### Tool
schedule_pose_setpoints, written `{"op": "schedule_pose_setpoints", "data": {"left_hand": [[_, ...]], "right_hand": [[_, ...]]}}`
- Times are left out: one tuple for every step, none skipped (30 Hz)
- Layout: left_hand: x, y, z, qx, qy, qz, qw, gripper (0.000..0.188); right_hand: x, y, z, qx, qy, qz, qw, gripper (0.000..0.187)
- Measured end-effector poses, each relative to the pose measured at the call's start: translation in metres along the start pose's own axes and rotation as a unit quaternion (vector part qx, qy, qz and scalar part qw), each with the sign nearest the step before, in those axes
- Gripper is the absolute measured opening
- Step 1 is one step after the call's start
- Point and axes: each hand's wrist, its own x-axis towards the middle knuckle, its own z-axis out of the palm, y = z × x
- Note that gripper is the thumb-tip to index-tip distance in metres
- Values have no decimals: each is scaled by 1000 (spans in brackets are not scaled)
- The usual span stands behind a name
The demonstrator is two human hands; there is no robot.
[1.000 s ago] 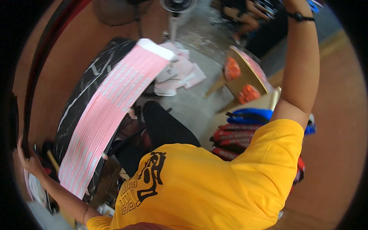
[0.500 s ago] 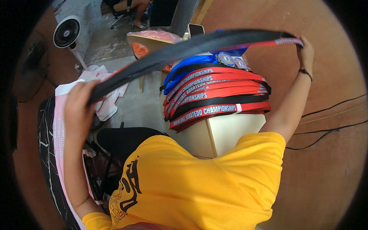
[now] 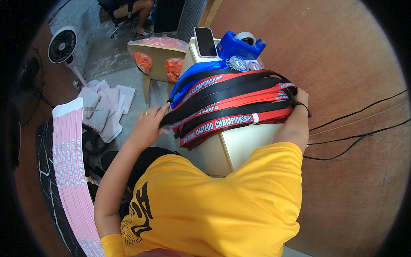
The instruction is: The person assembles lanyards by threading black and pink ribbons through a white plastic frame on a table. They repeatedly pull ribbons through slots, adjust alignment, and stack completed lanyards. The person also folds a pink sheet and places it aside.
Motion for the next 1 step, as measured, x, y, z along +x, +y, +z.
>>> {"op": "schedule_pose_setpoints", "data": {"left_hand": [[-7,-4,4,0,-36,-14,999,88]], "right_hand": [[4,-6,10,40,-24,33,998,45]]}}
